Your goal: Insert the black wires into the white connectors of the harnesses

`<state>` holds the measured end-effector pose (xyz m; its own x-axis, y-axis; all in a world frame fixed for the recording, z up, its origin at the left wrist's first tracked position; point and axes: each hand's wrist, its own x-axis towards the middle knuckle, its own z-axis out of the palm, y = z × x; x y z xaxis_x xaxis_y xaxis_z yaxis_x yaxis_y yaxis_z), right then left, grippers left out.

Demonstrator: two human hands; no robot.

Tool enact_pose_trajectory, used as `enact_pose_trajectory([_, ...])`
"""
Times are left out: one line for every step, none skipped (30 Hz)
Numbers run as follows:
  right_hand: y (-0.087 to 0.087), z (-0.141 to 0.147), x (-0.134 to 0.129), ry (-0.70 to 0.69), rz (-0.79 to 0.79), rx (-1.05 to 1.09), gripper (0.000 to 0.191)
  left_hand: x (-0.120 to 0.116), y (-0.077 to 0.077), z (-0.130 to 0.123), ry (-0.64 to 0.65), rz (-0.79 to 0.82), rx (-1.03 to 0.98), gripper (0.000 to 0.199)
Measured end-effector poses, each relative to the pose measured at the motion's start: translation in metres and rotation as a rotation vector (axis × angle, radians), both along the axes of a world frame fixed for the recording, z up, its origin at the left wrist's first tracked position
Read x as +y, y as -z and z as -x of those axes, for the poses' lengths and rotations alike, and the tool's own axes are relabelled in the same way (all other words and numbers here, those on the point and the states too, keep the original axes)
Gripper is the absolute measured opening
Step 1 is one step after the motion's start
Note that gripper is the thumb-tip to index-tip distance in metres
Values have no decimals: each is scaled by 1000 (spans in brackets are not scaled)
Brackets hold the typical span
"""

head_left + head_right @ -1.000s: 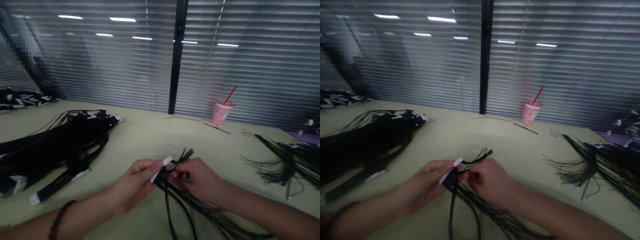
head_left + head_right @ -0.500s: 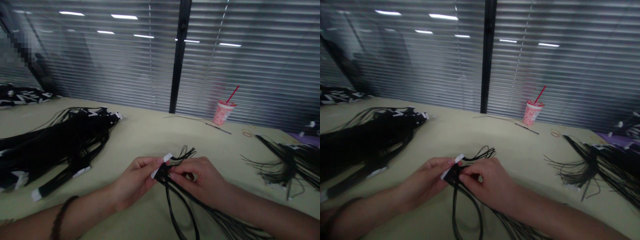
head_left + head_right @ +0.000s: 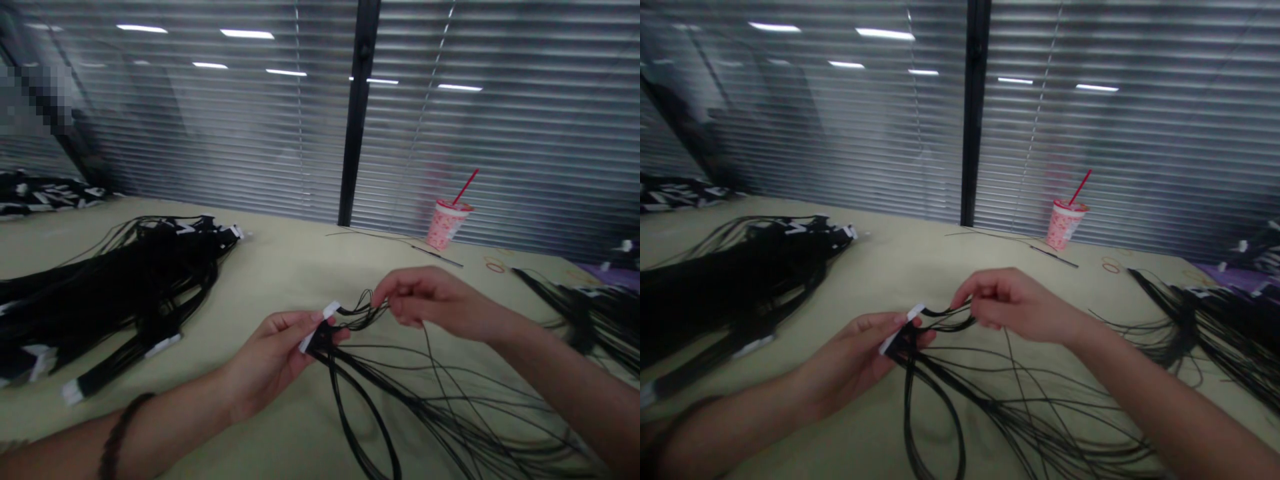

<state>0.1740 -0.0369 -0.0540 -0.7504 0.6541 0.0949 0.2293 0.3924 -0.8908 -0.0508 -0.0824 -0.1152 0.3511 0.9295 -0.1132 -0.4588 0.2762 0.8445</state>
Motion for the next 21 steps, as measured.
enact_pose_trajectory([-4,-7,6,40,105,99,16,0,-1,0,-12,15,-2,19])
enact_pose_trajectory([-8,-15,12,58,218,186,11,0,-2,0,-23,23,-2,18])
enact_pose_trajectory([-11,-23,17,79,314,274,7,0,-3,0,-30,28,2,18])
enact_pose_trajectory([-15,-31,21,118,378,359,8,-1,-4,0,-33,32,4,18])
enact_pose_trajectory([-18,-39,24,181,415,453,14,-1,-4,0,-35,37,6,18])
enact_pose_trajectory([-21,-46,26,254,419,555,26,-1,-5,0,-34,41,6,18])
enact_pose_trajectory([-24,-52,27,317,394,661,38,-2,-5,0,-36,45,2,18])
enact_pose_trajectory([-27,-58,27,371,350,753,48,-2,-6,0,-39,48,-2,17])
enact_pose_trajectory([-30,-62,27,417,301,816,54,-2,-6,-1,-42,53,-5,17])
enact_pose_trajectory([-33,-64,26,456,249,849,58,-1,-6,-1,-46,56,-7,16])
enact_pose_trajectory([-36,-65,25,502,212,844,60,-1,-6,-1,-49,58,-8,16])
enact_pose_trajectory([-38,-64,25,553,195,815,60,0,-5,-1,-53,57,-8,16])
enact_pose_trajectory([-39,-63,24,591,188,787,60,0,-5,-1,-55,55,-7,16])
enact_pose_trajectory([-40,-61,24,600,183,771,60,1,-5,-1,-56,51,-3,16])
enact_pose_trajectory([-40,-58,25,576,174,767,58,1,-4,-1,-57,46,5,17])
enact_pose_trajectory([-38,-53,26,526,158,757,52,2,-4,-1,-58,43,18,17])
enact_pose_trajectory([-35,-48,26,469,126,729,41,2,-4,-1,-56,42,36,18])
enact_pose_trajectory([-31,-42,25,413,75,678,28,2,-3,-1,-54,39,51,19])
enact_pose_trajectory([-25,-34,24,386,14,587,15,3,-2,-1,-50,35,64,20])
enact_pose_trajectory([-17,-24,21,398,-63,476,9,3,-1,-1,-45,33,73,22])
enact_pose_trajectory([-9,-14,16,401,-146,364,8,3,0,-1,-39,32,79,22])
